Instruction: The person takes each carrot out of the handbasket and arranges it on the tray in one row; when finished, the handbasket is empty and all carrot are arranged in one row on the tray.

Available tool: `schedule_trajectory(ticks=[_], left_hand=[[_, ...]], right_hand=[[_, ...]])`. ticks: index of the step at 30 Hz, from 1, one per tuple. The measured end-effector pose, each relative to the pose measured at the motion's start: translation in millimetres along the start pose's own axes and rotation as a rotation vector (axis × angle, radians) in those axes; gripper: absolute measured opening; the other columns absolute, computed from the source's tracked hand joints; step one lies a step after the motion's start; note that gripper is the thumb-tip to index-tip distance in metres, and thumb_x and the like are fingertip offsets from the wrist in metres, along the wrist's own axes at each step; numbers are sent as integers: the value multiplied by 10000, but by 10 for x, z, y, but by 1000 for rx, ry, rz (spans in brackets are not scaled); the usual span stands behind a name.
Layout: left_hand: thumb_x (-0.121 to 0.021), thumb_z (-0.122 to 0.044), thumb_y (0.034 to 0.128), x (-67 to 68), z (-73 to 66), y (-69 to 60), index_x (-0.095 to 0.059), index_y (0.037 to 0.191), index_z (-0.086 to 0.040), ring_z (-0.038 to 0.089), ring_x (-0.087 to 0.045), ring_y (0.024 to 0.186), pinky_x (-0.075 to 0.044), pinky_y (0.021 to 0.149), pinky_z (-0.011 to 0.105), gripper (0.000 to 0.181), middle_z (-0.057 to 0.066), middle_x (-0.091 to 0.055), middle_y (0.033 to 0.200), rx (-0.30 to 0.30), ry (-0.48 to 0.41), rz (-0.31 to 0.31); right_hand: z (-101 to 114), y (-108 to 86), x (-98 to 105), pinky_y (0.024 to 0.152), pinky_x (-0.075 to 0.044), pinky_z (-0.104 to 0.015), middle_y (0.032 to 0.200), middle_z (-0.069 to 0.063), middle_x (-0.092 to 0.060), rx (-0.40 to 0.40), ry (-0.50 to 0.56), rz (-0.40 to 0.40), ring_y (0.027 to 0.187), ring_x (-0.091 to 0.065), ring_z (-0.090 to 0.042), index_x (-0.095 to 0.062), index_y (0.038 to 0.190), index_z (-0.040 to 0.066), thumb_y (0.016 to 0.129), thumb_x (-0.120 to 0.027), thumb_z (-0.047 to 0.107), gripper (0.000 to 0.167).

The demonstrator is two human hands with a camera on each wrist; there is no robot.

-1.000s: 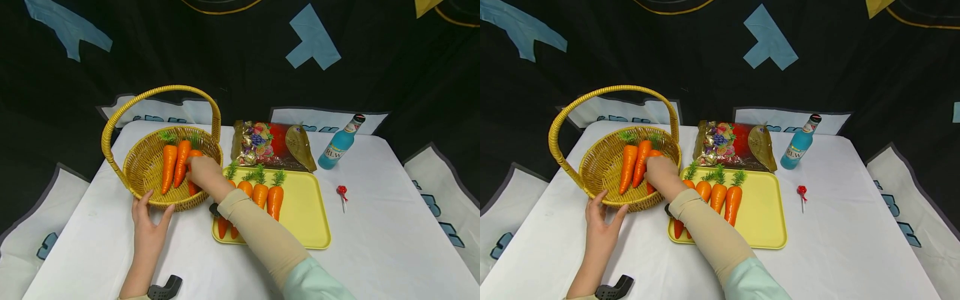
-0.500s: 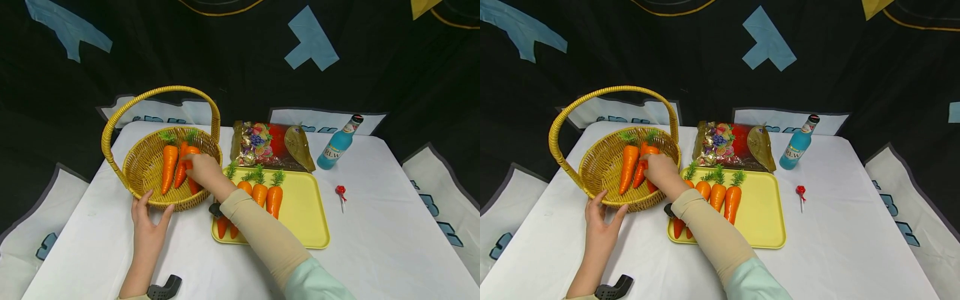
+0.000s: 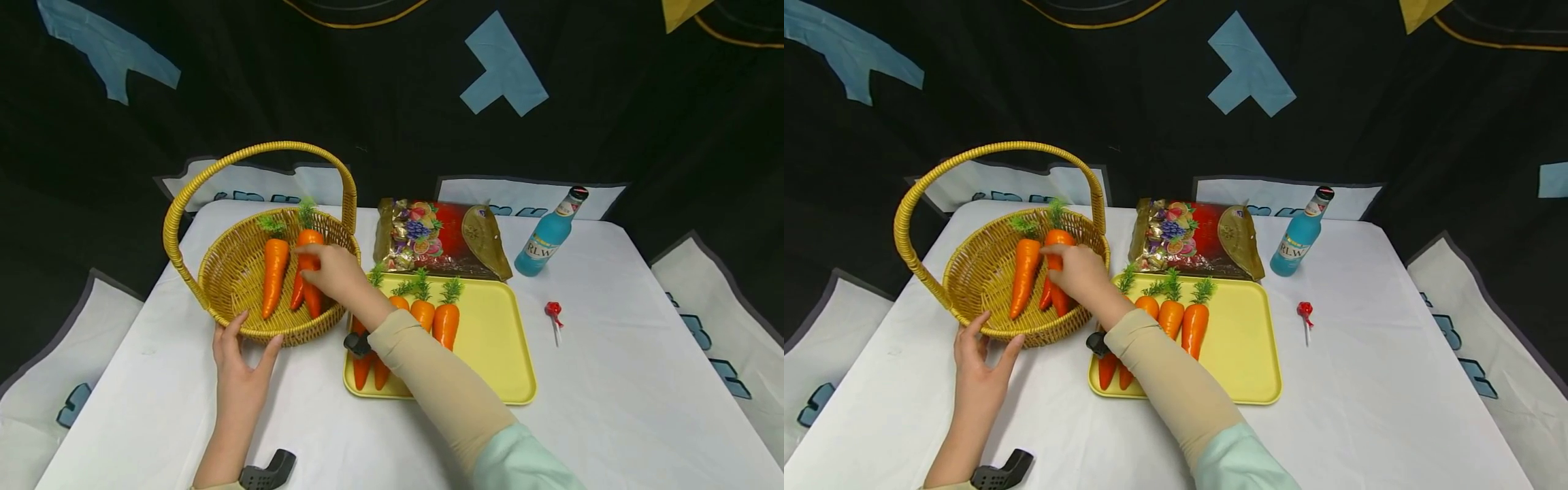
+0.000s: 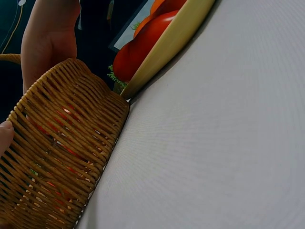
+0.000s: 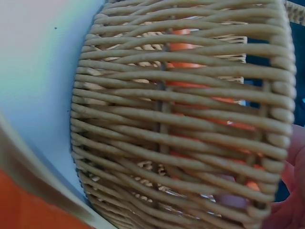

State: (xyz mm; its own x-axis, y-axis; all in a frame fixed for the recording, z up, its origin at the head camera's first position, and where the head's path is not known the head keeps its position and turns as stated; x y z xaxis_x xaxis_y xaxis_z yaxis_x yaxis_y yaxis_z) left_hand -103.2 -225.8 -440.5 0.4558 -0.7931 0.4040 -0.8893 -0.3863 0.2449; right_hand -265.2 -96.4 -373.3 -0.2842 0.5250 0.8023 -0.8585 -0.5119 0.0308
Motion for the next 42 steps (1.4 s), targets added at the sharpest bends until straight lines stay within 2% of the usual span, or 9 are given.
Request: schedule_trajectory(ticks=[3, 10, 13, 16, 18, 28, 31, 35, 42], left_hand=[[-715, -143, 885, -2, 3, 4, -321, 1455, -107, 310, -198, 1399, -233, 1107, 513, 694, 127, -98, 1562, -11, -1, -4], [-713, -141, 886, -6, 10, 5, -323, 1454, -106, 319, -197, 1396, -232, 1106, 517, 689, 133, -86, 1566, -9, -3, -4], [-707, -148, 892, -3, 8, 9, -322, 1458, -112, 320, -183, 1401, -223, 1108, 525, 685, 139, -81, 1567, -8, -6, -4], [-701, -156, 898, 6, 3, 9, -316, 1461, -120, 322, -167, 1407, -210, 1110, 534, 684, 142, -84, 1565, -3, -3, -1], [-700, -154, 899, 9, 1, 11, -316, 1461, -119, 319, -163, 1409, -206, 1111, 530, 682, 145, -91, 1562, -5, -1, -2], [-697, -159, 901, -5, 0, 9, -310, 1463, -109, 307, -160, 1411, -202, 1119, 497, 684, 136, -80, 1563, 1, -12, 9], [-695, -161, 903, -5, -13, 10, -307, 1464, -109, 307, -161, 1412, -201, 1121, 491, 683, 133, -81, 1562, 0, -10, 10], [-696, -156, 902, -2, -27, 11, -307, 1465, -112, 301, -170, 1410, -205, 1121, 481, 686, 129, -97, 1557, -1, -7, 9], [-694, -163, 904, 2, -20, -2, -300, 1468, -116, 314, -190, 1401, -219, 1116, 498, 690, 122, -94, 1557, 5, -3, 10]], right_hand=[[-1, -30, 61, 637, -424, -220, 1291, -45, -600, 16, 25, -16, 823, -554, -141, -589, 1340, 262, 920, -675, 236, 429], [-26, -129, 236, 454, -341, -228, 1040, -43, -661, 31, 100, -38, 436, -336, -110, -584, 1344, 265, 927, -665, 236, 426], [-41, -194, 324, 514, -378, -237, 1142, -43, -649, 37, 125, -64, 561, -450, -106, -583, 1344, 273, 926, -667, 237, 428], [-48, -261, 417, 643, -438, -272, 1289, -49, -591, 45, 161, -106, 829, -558, -160, -589, 1337, 277, 921, -674, 239, 427], [-52, -301, 483, 727, -442, -282, 1281, -42, -596, 52, 170, -134, 969, -556, -173, -594, 1331, 281, 917, -679, 248, 424], [-147, -588, 762, 541, -448, -263, 1218, 14, -594, 67, 267, -133, 635, -521, -169, -592, 1329, 298, 926, -667, 243, 414], [-236, -750, 822, 543, -445, -280, 1212, 33, -588, 60, 279, -137, 638, -524, -184, -598, 1324, 295, 922, -673, 233, 414], [-413, -988, 883, 632, -496, -285, 1245, 52, -583, 31, 294, -160, 763, -556, -176, -609, 1314, 289, 913, -686, 205, 418], [-846, -1394, 958, 634, -533, -321, 1239, 0, -578, -98, 302, -195, 815, -576, -228, -610, 1308, 297, 912, -688, 208, 414]])
Point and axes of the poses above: each hand's wrist, its own y-axis towards the middle knuckle, its own x-axis out of the back of the hand, z = x × y, the point moved 4 cm from there along y, towards the middle knuckle
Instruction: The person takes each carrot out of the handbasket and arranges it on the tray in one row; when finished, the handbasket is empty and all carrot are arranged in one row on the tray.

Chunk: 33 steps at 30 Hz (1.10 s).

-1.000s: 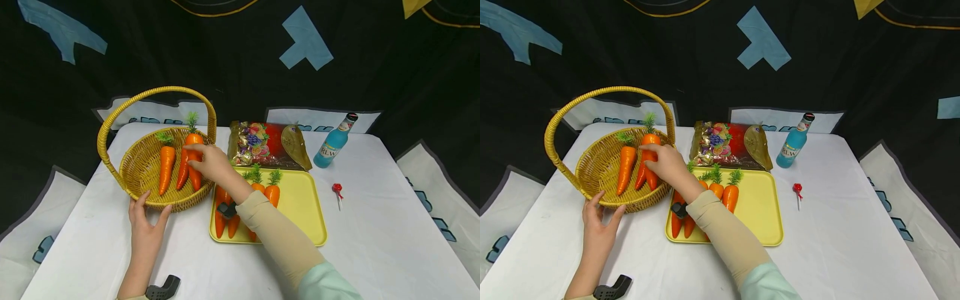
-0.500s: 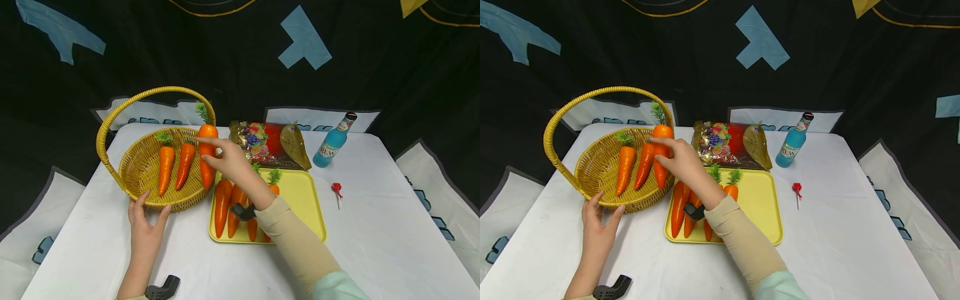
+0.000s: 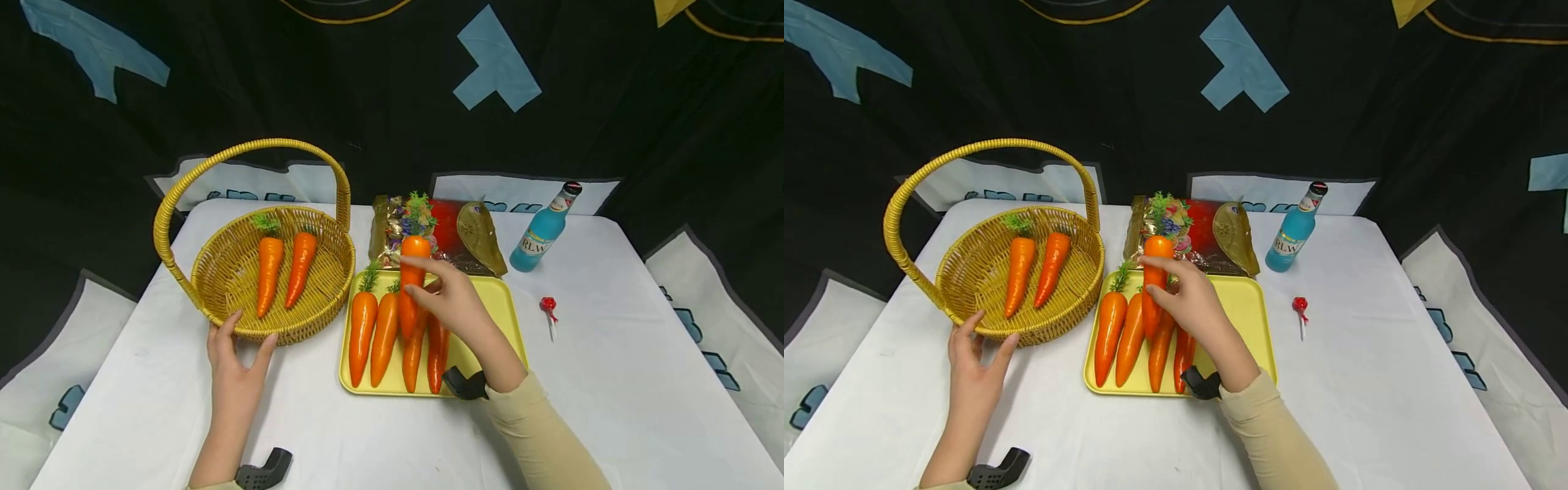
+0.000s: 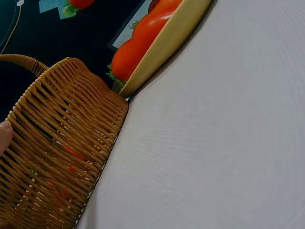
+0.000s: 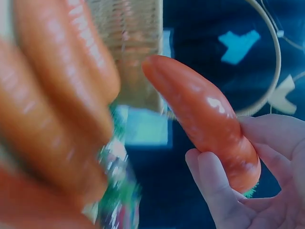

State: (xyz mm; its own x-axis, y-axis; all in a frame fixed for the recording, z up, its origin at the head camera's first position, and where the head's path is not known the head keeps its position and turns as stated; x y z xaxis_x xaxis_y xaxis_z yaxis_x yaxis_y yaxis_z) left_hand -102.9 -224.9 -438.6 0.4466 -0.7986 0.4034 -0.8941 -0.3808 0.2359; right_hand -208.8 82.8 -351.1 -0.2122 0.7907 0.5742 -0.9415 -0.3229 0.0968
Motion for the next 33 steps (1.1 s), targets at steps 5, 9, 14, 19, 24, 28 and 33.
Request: schedule_trajectory(ticks=[5, 9, 14, 19, 24, 28, 33], left_hand=[[-694, -148, 902, 4, 4, -2, -302, 1468, -122, 322, -201, 1396, -226, 1109, 516, 690, 118, -88, 1560, -17, -5, -5], [-695, -160, 903, 0, 11, -4, -298, 1472, -130, 319, -195, 1401, -223, 1112, 512, 695, 106, -83, 1563, -8, -5, -2], [-697, -159, 901, 3, 15, -7, -299, 1472, -133, 322, -209, 1396, -224, 1114, 504, 696, 98, -91, 1562, -2, -6, -6], [-698, -141, 898, -1, 18, -8, -307, 1469, -129, 314, -216, 1394, -223, 1116, 496, 692, 100, -86, 1566, -8, -13, -12], [-695, -142, 901, -9, 21, -7, -305, 1471, -138, 309, -210, 1399, -218, 1120, 486, 691, 91, -71, 1572, -3, -16, -9], [-693, -157, 904, -8, 21, -6, -297, 1476, -146, 315, -207, 1399, -215, 1121, 486, 695, 84, -66, 1573, 7, -12, -2], [-692, -175, 906, -2, 20, -5, -288, 1480, -146, 314, -199, 1402, -211, 1123, 486, 703, 79, -63, 1573, 19, -8, 3]], right_hand=[[-262, -193, 155, 647, -535, -318, 1261, -55, -580, -64, -48, -39, 831, -593, -243, -609, 1316, 254, 898, -704, 187, 434], [-444, -343, 237, 628, -517, -323, 1267, -93, -580, -106, -57, -44, 813, -591, -247, -602, 1327, 206, 893, -707, 160, 449], [-614, -509, 288, 634, -499, -331, 1288, -100, -572, -165, -54, -39, 770, -577, -229, -584, 1348, 193, 899, -698, 166, 464], [-734, -632, 294, 671, -487, -335, 1267, -118, -585, -200, -59, -30, 709, -579, -192, -579, 1353, 181, 901, -696, 169, 468], [-846, -710, 267, 683, -479, -334, 1207, -117, -596, -263, -56, -24, 703, -566, -192, -571, 1362, 206, 908, -687, 183, 469], [-904, -740, 233, 669, -477, -329, 1173, -111, -598, -299, -55, -17, 709, -557, -201, -561, 1371, 216, 912, -681, 189, 475], [-933, -748, 185, 640, -485, -313, 1057, -105, -612, -326, -76, 13, 713, -550, -195, -552, 1381, 200, 914, -678, 191, 484]])
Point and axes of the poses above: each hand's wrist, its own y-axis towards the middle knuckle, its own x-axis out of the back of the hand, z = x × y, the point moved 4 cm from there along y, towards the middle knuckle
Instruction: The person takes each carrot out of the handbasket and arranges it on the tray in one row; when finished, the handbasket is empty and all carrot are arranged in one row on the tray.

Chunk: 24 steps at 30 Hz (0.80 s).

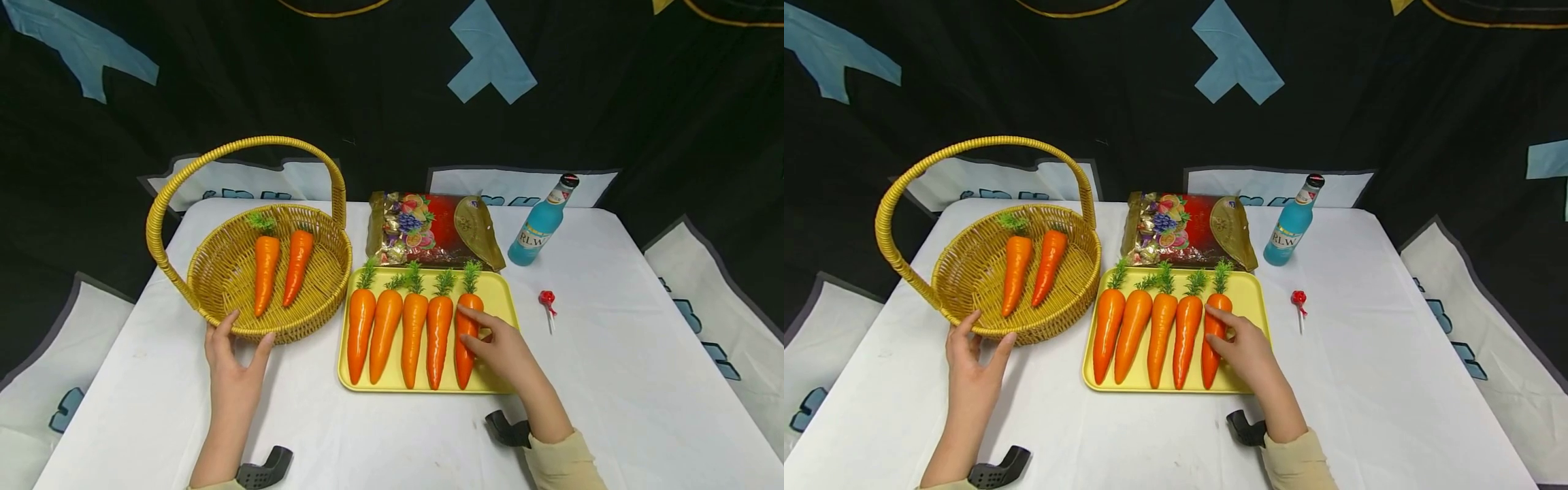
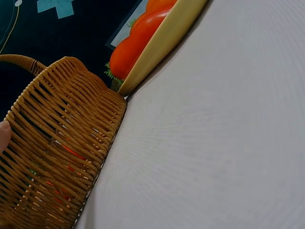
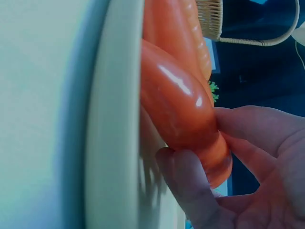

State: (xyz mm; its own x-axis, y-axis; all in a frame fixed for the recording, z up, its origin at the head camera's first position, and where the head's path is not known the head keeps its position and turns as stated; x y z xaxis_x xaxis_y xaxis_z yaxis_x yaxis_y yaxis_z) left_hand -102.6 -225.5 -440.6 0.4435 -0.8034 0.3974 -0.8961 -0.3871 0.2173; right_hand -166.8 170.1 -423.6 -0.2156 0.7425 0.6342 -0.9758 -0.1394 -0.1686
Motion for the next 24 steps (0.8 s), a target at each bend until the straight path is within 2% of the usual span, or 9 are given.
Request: schedule_trajectory(ticks=[10, 17, 24], left_hand=[[-697, -175, 902, -2, 4, 1, -284, 1481, -156, 309, -195, 1403, -210, 1122, 498, 713, 77, -73, 1568, 5, -3, 2], [-693, -188, 905, -4, -7, -3, -280, 1482, -159, 311, -187, 1407, -211, 1120, 503, 710, 72, -57, 1573, 10, 0, 5], [-692, -179, 906, -5, -14, -7, -280, 1480, -149, 319, -189, 1406, -214, 1117, 509, 707, 77, -49, 1574, 8, 1, 4]], right_hand=[[30, 26, -57, 635, -479, -295, 1007, -80, -617, 13, -114, -7, 712, -530, -181, -563, 1374, 205, 907, -684, 216, 482], [59, 15, -67, 739, -493, -356, 1115, -124, -617, 50, -218, -43, 829, -530, -216, -602, 1334, 172, 882, -711, 225, 469], [54, 12, -86, 763, -506, -379, 1161, -131, -616, 70, -242, -45, 840, -559, -216, -610, 1324, 169, 876, -718, 218, 463]])
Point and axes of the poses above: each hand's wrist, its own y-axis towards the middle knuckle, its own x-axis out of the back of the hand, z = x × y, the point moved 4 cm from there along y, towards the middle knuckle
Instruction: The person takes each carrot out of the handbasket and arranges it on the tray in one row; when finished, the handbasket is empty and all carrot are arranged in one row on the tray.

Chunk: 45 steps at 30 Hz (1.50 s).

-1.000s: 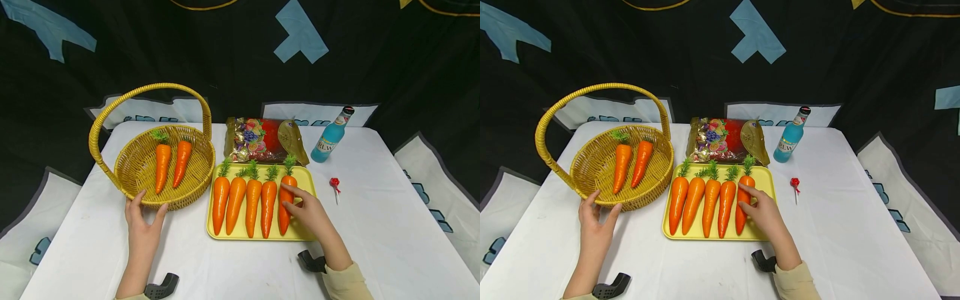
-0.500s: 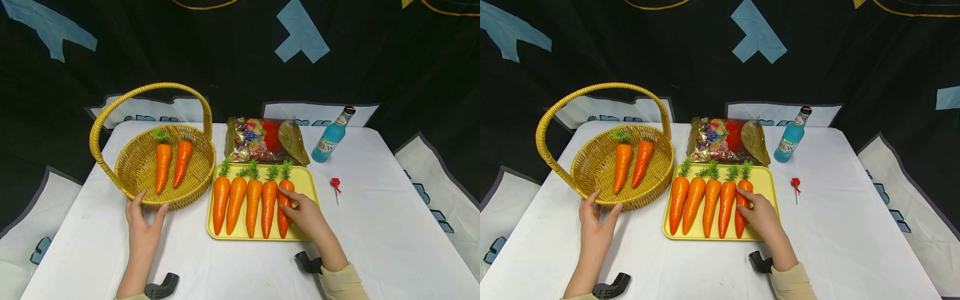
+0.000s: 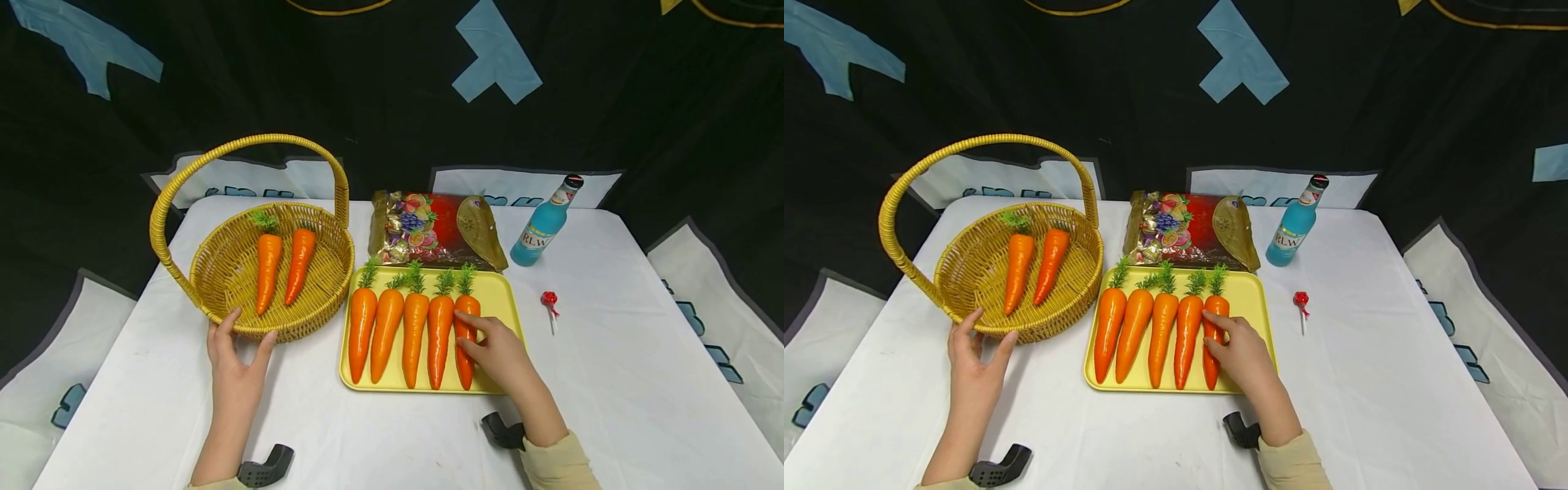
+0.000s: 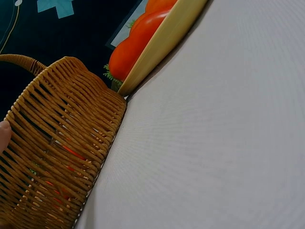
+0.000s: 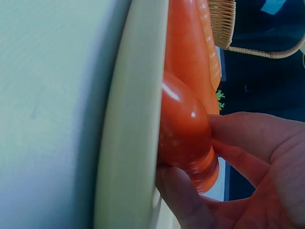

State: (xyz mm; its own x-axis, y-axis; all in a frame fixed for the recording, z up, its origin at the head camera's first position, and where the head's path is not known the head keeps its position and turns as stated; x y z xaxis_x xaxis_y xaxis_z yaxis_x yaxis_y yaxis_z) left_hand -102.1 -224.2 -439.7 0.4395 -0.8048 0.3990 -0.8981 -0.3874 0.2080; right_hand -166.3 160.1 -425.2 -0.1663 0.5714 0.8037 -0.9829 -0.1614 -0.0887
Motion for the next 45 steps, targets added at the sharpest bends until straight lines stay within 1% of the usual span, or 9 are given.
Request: schedule_trajectory(ticks=[7, 19, 23, 28, 31, 37, 40, 43, 45], left_hand=[[-694, -192, 905, -8, 5, 3, -278, 1480, -145, 311, -186, 1406, -216, 1118, 498, 711, 85, -57, 1570, -3, 7, 0], [-694, -183, 905, 0, 5, 1, -282, 1477, -143, 306, -186, 1407, -213, 1123, 482, 706, 98, -73, 1563, -5, 4, -5], [-694, -178, 905, -1, 13, -1, -284, 1476, -147, 304, -187, 1408, -210, 1124, 479, 704, 100, -84, 1558, -6, 2, -5], [-697, -170, 902, -4, 19, 5, -294, 1472, -140, 289, -178, 1411, -207, 1127, 477, 699, 100, -77, 1563, -16, -7, -7], [-700, -162, 899, -6, 19, 10, -301, 1468, -131, 288, -178, 1411, -212, 1124, 484, 696, 100, -74, 1566, -23, -8, -8], [-701, -165, 899, -5, 4, 19, -304, 1465, -118, 300, -181, 1408, -215, 1119, 502, 693, 107, -82, 1563, -27, -7, -6], [-700, -169, 900, -4, 0, 19, -302, 1465, -117, 306, -181, 1407, -214, 1118, 506, 693, 108, -79, 1563, -26, -10, -4], [-699, -168, 900, -4, 4, 17, -303, 1466, -118, 306, -185, 1406, -214, 1119, 500, 692, 114, -88, 1558, -26, -11, -7], [-700, -166, 900, -4, 8, 15, -306, 1465, -118, 303, -186, 1406, -213, 1121, 494, 690, 117, -94, 1555, -27, -12, -10]], right_hand=[[16, -5, 2, 775, -506, -400, 1163, -137, -611, 1, -15, -2, 848, -561, -225, -610, 1324, 173, 877, -716, 223, 462], [22, -17, 2, 770, -516, -390, 1186, -144, -585, -5, -2, 20, 835, -569, -212, -587, 1346, 176, 888, -702, 224, 475], [43, -17, 28, 784, -521, -395, 1193, -135, -582, -32, -20, 36, 858, -563, -223, -568, 1367, 195, 895, -695, 254, 492], [66, -4, 116, 736, -515, -379, 1132, -123, -586, -63, -35, 25, 835, -562, -222, -559, 1373, 194, 906, -682, 252, 487], [90, 13, 178, 721, -507, -385, 1131, -136, -589, -52, -32, 2, 818, -569, -224, -564, 1366, 173, 907, -675, 224, 475], [185, 72, 278, 667, -516, -345, 1241, -144, -590, -7, 2, -53, 863, -594, -247, -557, 1373, 179, 911, -673, 203, 478], [280, 122, 321, 657, -535, -342, 1273, -142, -588, 20, 28, -70, 905, -605, -278, -553, 1377, 179, 918, -670, 216, 476], [409, 180, 345, 697, -554, -372, 1302, -130, -579, 47, 48, -78, 941, -611, -290, -552, 1379, 186, 924, -664, 234, 471], [512, 220, 347, 705, -555, -379, 1320, -108, -573, 68, 63, -75, 933, -614, -281, -549, 1382, 205, 924, -665, 245, 474]])
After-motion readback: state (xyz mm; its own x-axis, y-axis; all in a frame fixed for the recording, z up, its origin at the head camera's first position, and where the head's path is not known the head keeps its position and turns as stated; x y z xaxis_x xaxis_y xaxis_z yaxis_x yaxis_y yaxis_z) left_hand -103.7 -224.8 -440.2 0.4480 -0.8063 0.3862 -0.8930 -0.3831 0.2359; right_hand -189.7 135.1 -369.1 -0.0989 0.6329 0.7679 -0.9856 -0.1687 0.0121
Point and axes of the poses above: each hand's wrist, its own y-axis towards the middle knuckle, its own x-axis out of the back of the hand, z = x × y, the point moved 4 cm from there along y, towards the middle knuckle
